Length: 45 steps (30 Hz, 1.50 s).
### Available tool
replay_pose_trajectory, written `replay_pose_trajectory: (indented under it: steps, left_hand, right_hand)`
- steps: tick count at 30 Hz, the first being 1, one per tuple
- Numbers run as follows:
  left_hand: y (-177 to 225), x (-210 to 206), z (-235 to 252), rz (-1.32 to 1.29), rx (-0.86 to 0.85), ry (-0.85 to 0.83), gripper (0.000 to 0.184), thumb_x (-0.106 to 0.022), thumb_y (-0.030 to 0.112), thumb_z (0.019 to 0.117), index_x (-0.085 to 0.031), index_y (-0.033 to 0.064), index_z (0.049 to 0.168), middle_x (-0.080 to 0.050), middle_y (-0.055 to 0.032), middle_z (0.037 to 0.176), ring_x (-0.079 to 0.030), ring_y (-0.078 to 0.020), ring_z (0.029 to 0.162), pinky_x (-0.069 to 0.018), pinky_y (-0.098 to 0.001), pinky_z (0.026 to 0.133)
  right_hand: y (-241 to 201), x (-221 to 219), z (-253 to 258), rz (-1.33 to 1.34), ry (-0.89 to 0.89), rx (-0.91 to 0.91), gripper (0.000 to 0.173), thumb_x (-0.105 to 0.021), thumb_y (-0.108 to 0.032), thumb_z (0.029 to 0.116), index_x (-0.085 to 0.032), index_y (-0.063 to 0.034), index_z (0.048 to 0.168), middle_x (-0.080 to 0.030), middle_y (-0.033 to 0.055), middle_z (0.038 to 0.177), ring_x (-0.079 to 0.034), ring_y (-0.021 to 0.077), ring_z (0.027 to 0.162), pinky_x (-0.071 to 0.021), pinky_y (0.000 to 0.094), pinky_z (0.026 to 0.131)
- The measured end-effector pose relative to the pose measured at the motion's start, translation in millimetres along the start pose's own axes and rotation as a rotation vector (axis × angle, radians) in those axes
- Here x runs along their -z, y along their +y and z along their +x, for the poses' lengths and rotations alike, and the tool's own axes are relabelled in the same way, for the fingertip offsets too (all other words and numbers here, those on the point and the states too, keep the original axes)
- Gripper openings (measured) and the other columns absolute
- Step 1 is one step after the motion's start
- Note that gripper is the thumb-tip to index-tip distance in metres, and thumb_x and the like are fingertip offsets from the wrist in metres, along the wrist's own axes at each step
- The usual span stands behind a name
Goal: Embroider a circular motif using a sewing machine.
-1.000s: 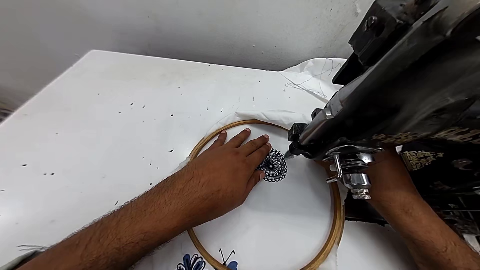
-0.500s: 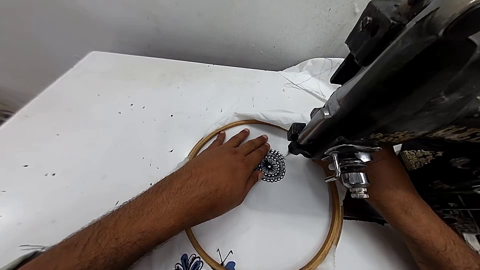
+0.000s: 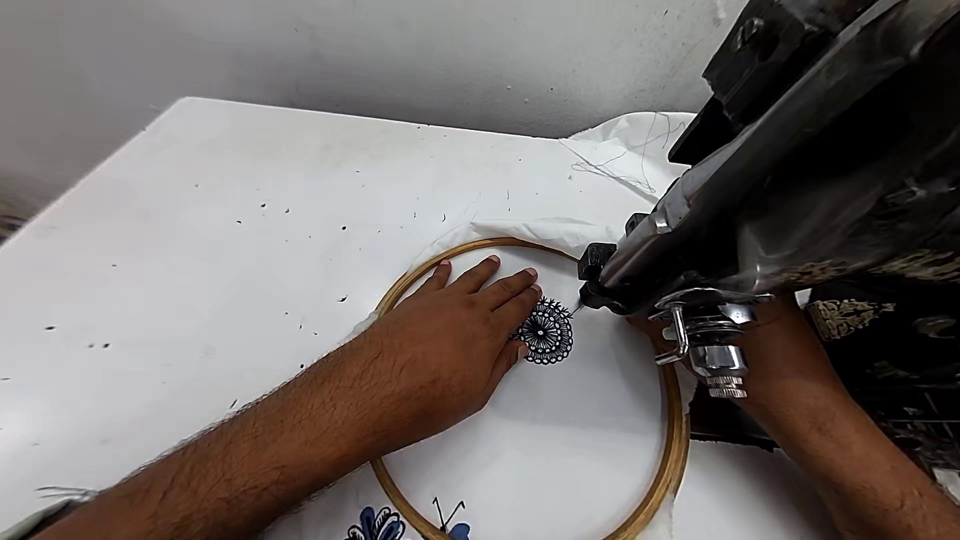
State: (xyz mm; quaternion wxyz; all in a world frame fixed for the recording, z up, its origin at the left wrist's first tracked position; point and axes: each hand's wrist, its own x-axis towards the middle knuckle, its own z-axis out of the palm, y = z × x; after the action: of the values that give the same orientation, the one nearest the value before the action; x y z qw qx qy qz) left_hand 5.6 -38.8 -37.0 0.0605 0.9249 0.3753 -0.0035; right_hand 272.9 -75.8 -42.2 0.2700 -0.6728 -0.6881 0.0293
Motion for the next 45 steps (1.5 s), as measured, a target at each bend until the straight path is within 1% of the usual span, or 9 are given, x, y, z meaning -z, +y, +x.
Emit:
replay_pose_trajectory:
  steps: [5, 9, 12, 16, 21, 28, 32, 40, 45]
  left_hand:
    - [2.0, -3.7, 3.0, 0.004, 0.004, 0.021, 0.057, -0.031, 0.045, 0.1086, -0.044, 0.0186, 0.157, -0.036, 0.0032, 0.166, -0.031, -0.0276, 0.154, -0.0282, -0.0639, 0.12]
    - [0.0, -4.4, 3.1, 0.0, 0.0, 0.025, 0.057, -0.03, 0.045, 0.1088, -0.044, 0.0186, 0.157, -0.037, 0.0025, 0.165, -0.032, -0.0284, 0.154, -0.0287, -0.0647, 0.12]
    - [-2.0, -3.8, 4.0, -0.004, 0.003, 0.031, 0.057, -0.03, 0.045, 0.1088, -0.044, 0.0182, 0.157, -0.037, 0.0021, 0.165, -0.032, -0.0288, 0.154, -0.0288, -0.0642, 0.12]
    - [-2.0, -4.7, 5.1, -0.005, 0.007, 0.045, 0.057, -0.03, 0.045, 0.1089, -0.045, 0.0178, 0.157, -0.038, 0.0019, 0.165, -0.033, -0.0293, 0.153, -0.029, -0.0645, 0.119]
    - [-3.3, -0.2, 0.1, -0.012, 0.008, 0.008, 0.058, -0.031, 0.045, 0.1088, -0.043, 0.0176, 0.158, -0.037, 0.0018, 0.166, -0.032, -0.0298, 0.154, -0.0295, -0.0664, 0.118]
    - [-1.3, -3.1, 3.6, 0.011, 0.014, 0.029, 0.057, -0.029, 0.045, 0.109, -0.044, 0.0182, 0.157, -0.038, 0.0018, 0.165, -0.033, -0.0296, 0.153, -0.0291, -0.0651, 0.119]
    - [-1.3, 1.5, 1.0, 0.001, 0.024, -0.013, 0.057, -0.03, 0.045, 0.1091, -0.042, 0.0186, 0.158, -0.035, 0.0022, 0.166, -0.031, -0.0296, 0.154, -0.0292, -0.0656, 0.119]
    - [-0.1, -2.7, 3.8, 0.008, 0.025, 0.02, 0.057, -0.03, 0.045, 0.1089, -0.043, 0.0185, 0.158, -0.037, 0.0026, 0.166, -0.031, -0.0289, 0.154, -0.0281, -0.0655, 0.119]
    - [-4.6, -0.3, 2.5, -0.001, 0.027, 0.002, 0.057, -0.03, 0.046, 0.1092, -0.043, 0.0187, 0.158, -0.036, 0.0025, 0.166, -0.031, -0.0295, 0.154, -0.0284, -0.066, 0.119]
  right_hand:
    - [2.4, 1.7, 4.3, -0.029, 0.006, 0.01, 0.024, -0.082, -0.015, 0.0758, -0.068, -0.0045, 0.092, -0.066, 0.0127, 0.086, -0.066, 0.026, 0.082, -0.0513, 0.0505, 0.071]
    - [-3.3, 1.7, 1.5, -0.044, 0.011, -0.022, 0.027, -0.083, -0.006, 0.0747, -0.067, -0.0009, 0.096, -0.067, 0.0178, 0.093, -0.066, 0.0321, 0.09, -0.0507, 0.0543, 0.076]
    - [2.3, -2.4, 0.6, -0.002, 0.035, -0.01, 0.028, -0.08, -0.013, 0.076, -0.066, -0.0029, 0.099, -0.067, 0.0146, 0.093, -0.066, 0.027, 0.091, -0.0514, 0.0497, 0.076]
    - [2.3, -2.7, 0.8, 0.005, 0.038, -0.008, 0.025, -0.08, -0.009, 0.0771, -0.067, -0.0009, 0.097, -0.066, 0.016, 0.092, -0.066, 0.0279, 0.089, -0.0514, 0.0502, 0.075]
    - [-1.1, -4.1, -2.9, 0.055, 0.027, -0.062, 0.027, -0.078, -0.009, 0.0755, -0.066, -0.005, 0.099, -0.066, 0.01, 0.089, -0.066, 0.0199, 0.084, -0.0527, 0.043, 0.072]
    - [2.3, -2.8, -0.4, 0.051, 0.033, -0.048, 0.031, -0.078, -0.01, 0.0761, -0.065, -0.0014, 0.103, -0.066, 0.0153, 0.094, -0.066, 0.0268, 0.09, -0.0521, 0.0502, 0.076]
    - [0.2, -3.2, -2.6, 0.056, 0.028, -0.045, 0.027, -0.077, -0.012, 0.076, -0.065, -0.0053, 0.099, -0.065, 0.0086, 0.088, -0.065, 0.0181, 0.083, -0.0525, 0.042, 0.072]
    - [1.8, -2.8, -0.1, 0.017, 0.046, -0.028, 0.031, -0.08, -0.017, 0.0776, -0.066, -0.0019, 0.102, -0.067, 0.0158, 0.095, -0.066, 0.0278, 0.092, -0.0511, 0.0511, 0.077]
    - [-0.8, -6.0, -3.9, 0.048, 0.048, -0.041, 0.028, -0.077, -0.007, 0.0751, -0.065, -0.0018, 0.1, -0.066, 0.0151, 0.093, -0.066, 0.0264, 0.089, -0.0517, 0.0491, 0.074]
